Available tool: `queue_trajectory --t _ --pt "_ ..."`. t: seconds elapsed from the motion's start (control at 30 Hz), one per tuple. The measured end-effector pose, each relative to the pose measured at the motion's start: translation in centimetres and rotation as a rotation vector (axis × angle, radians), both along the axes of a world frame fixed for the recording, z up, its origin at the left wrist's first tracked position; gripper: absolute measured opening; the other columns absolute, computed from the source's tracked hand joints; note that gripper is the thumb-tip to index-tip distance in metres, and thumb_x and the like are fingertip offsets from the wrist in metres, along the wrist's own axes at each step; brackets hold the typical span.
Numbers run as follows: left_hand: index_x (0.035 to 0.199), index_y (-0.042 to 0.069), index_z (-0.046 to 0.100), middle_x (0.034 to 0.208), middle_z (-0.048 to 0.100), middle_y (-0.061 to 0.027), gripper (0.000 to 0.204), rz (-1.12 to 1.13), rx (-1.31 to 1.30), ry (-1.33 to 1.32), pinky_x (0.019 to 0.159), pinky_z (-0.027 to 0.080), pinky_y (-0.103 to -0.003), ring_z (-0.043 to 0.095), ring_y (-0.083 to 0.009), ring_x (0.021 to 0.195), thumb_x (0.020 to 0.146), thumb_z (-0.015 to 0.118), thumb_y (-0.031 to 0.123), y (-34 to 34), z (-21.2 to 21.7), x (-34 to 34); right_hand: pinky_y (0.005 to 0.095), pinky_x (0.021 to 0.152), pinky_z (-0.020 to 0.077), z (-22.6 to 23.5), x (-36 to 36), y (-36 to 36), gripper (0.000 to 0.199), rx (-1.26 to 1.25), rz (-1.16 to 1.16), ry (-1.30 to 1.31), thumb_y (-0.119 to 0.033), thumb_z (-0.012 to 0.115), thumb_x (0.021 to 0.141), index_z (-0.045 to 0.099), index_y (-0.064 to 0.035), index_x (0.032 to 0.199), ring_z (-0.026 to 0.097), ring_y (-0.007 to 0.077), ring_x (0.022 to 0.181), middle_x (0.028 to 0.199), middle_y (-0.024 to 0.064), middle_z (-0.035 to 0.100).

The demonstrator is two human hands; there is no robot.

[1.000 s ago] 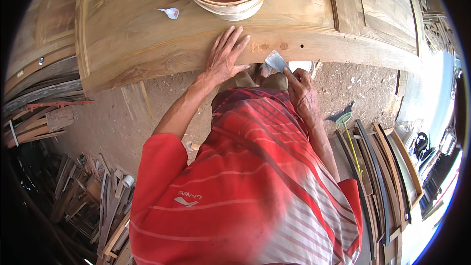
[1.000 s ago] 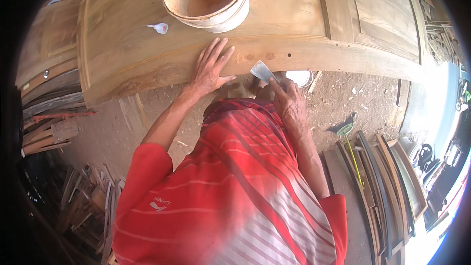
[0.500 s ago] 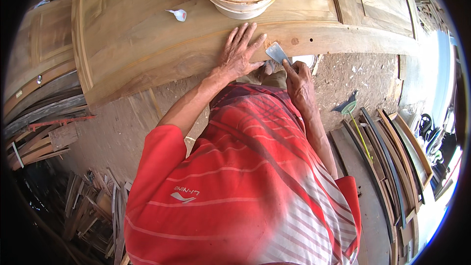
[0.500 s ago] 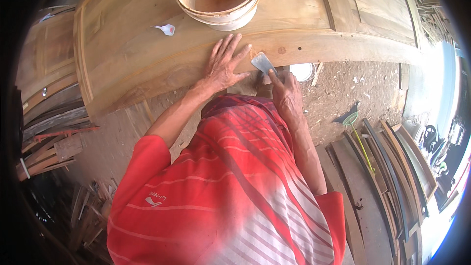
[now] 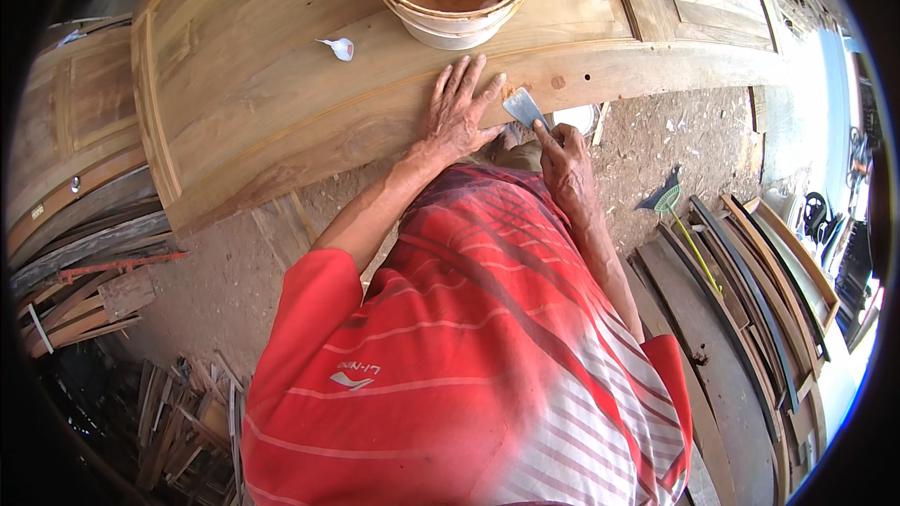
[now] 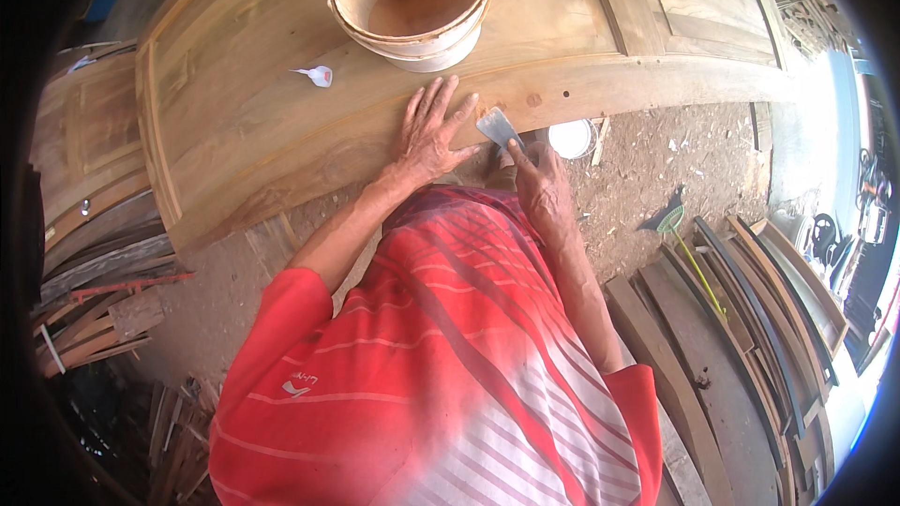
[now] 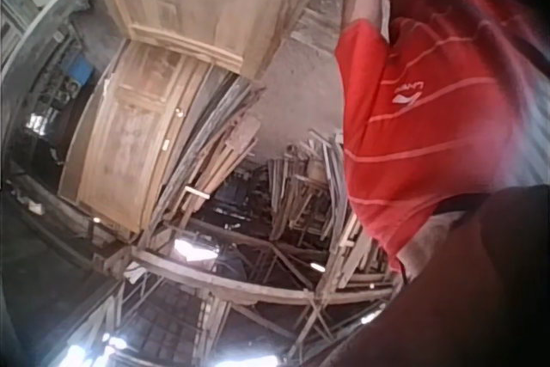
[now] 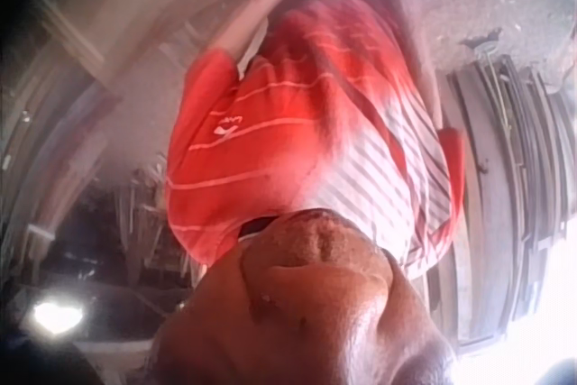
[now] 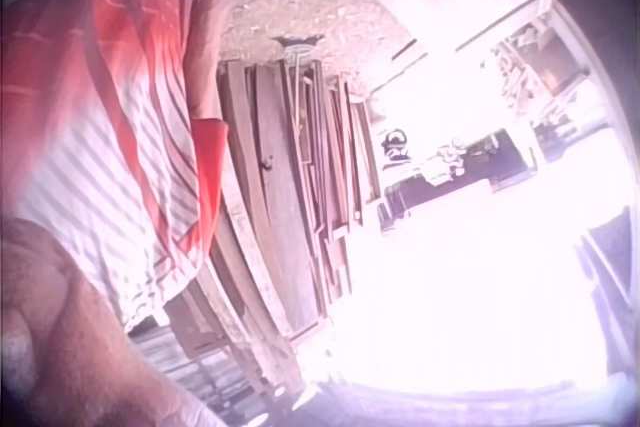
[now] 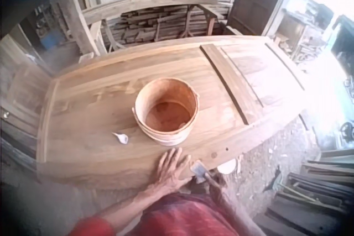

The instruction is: The person fills holes in a wooden panel by putting filler from a bucket and glue from a bottle into the holes, pressing the mixture in by hand, and smoothing it with a scraper.

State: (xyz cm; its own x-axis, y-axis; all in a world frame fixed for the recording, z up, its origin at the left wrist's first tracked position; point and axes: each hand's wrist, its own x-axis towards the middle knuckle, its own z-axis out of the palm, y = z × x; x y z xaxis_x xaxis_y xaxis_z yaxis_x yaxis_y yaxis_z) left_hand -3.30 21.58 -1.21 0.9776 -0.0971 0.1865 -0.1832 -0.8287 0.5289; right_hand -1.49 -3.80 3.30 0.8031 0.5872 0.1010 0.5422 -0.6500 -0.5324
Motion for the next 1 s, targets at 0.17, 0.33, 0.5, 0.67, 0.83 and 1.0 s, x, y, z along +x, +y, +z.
queue_trajectory --t 0.17,0.33,0.5,0.67,0.83,1.0 --pt "0.160 0.023 0.047 0.169 0.030 -0.0213 0.098 -0.002 0.018 -0.025 0.126 0.024 -0.059 0.029 -0.0424 0.156 0.075 0.092 0.040 0.1 -0.2 -0.1 0.0487 0.089 0.0529 0.5 -0.1 1.1 0.053 -0.036 -0.009 0.001 0.004 0.062 0.089 0.066 -0.0100 0.140 0.062 0.0389 0.101 0.109 0.0200 0.060" --pt "0.160 0.023 0.048 0.169 0.030 -0.0226 0.097 -0.019 -0.004 -0.021 0.126 0.023 -0.059 0.029 -0.0430 0.156 0.075 0.092 0.040 0.1 0.1 -0.1 0.0479 0.091 0.0520 -0.1 -0.4 2.2 0.054 -0.023 -0.030 0.021 0.003 0.062 0.089 0.065 -0.0079 0.142 0.061 0.0387 0.102 0.111 0.0195 0.059" --pt "0.160 0.024 0.047 0.169 0.031 -0.0228 0.095 -0.024 -0.010 -0.029 0.126 0.023 -0.059 0.030 -0.0434 0.155 0.077 0.091 0.041 0.1 -0.1 -0.1 0.0472 0.094 0.0517 -0.6 -0.4 3.1 0.052 0.037 -0.050 0.013 0.003 0.061 0.091 0.065 -0.0067 0.142 0.061 0.0389 0.104 0.116 0.0191 0.061" --pt "0.164 0.017 0.039 0.169 0.034 -0.0199 0.107 0.023 -0.058 -0.034 0.126 0.024 -0.058 0.032 -0.0393 0.155 0.075 0.090 0.049 -0.1 -0.1 0.0 0.0460 0.095 0.0532 -0.3 -0.2 2.0 0.043 0.151 -0.173 0.043 -0.001 0.066 0.097 0.067 -0.0058 0.139 0.065 0.0381 0.108 0.118 0.0210 0.064" --pt "0.164 0.010 0.038 0.168 0.035 -0.0177 0.111 0.041 -0.037 -0.028 0.127 0.024 -0.056 0.033 -0.0376 0.155 0.074 0.091 0.048 -0.4 0.0 0.2 0.0506 0.091 0.0527 0.3 1.2 -2.8 0.045 0.069 -0.414 0.022 -0.002 0.065 0.096 0.059 0.0022 0.141 0.063 0.0429 0.105 0.114 0.0247 0.064" --pt "0.159 0.009 0.044 0.167 0.037 -0.0173 0.104 0.065 -0.007 -0.015 0.127 0.025 -0.055 0.035 -0.0371 0.154 0.073 0.092 0.043 -0.5 0.4 0.3 0.0505 0.094 0.0510 0.4 3.4 -6.6 0.040 0.022 -0.487 -0.049 -0.008 0.064 0.099 0.062 0.0016 0.137 0.063 0.0420 0.108 0.116 0.0243 0.065"
